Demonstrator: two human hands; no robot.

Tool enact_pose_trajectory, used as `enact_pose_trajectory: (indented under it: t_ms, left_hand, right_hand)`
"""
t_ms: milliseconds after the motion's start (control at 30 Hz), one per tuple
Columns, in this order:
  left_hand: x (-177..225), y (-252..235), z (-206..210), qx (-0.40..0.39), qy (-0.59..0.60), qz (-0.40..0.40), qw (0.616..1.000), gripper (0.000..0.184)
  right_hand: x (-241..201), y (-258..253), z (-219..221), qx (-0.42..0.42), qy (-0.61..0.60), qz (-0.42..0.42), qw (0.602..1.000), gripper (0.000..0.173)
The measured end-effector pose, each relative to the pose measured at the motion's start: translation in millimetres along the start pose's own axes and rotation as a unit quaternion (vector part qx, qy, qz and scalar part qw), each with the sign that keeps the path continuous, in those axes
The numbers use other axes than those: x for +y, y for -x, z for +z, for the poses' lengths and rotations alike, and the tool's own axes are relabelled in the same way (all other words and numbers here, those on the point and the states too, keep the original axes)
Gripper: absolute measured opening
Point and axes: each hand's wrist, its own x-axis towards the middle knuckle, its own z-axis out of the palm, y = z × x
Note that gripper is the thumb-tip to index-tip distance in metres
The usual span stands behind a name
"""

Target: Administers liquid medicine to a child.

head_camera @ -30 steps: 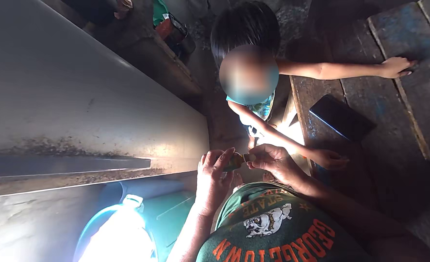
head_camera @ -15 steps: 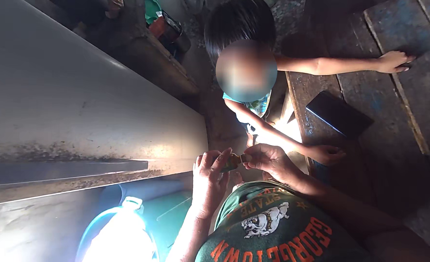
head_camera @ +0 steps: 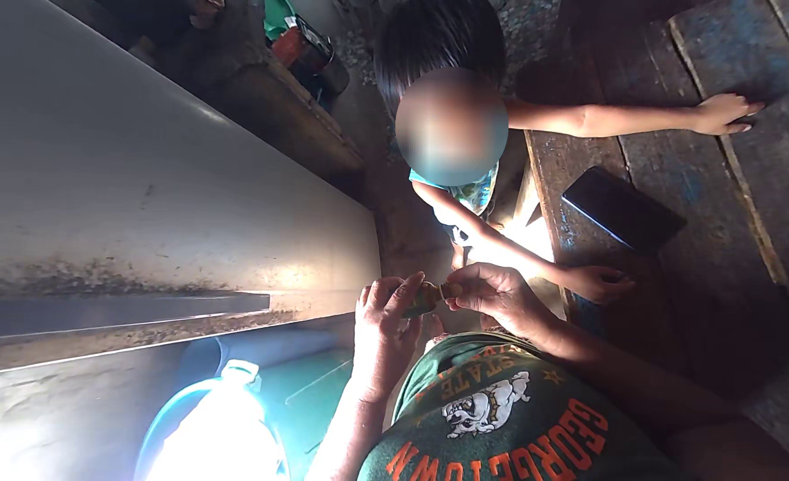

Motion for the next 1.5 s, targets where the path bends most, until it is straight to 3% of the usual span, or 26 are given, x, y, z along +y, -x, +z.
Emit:
enact_pose_trajectory:
  t_ms: [1000,1100,1200,1367,1500]
  left_hand:
    - [1,5,-6,0.008,-0.040,-0.001,0.999,0.043]
    - [-4,5,-2,0.006,0.020,-0.021,1.000,0.043]
    - [-13,6,12,0.010,0.154,-0.057,0.986,0.043]
    - [-17,0,47,0.004,0.416,-0.119,0.902,0.048]
    - [-25,-3,66,-0.012,0.465,-0.108,0.878,0.050]
  right_hand:
    - [3,-3,4,-0.018,-0.008,0.010,1.000,0.025]
    - [2,-3,4,-0.017,-0.008,-0.003,1.000,0.024]
    - [0,-4,3,-0.016,-0.011,-0.017,1.000,0.024]
    - [-3,-9,-1,-0.007,-0.008,-0.034,0.999,0.022]
    - [-5,-18,-11,0.023,-0.006,-0.048,0.999,0.022]
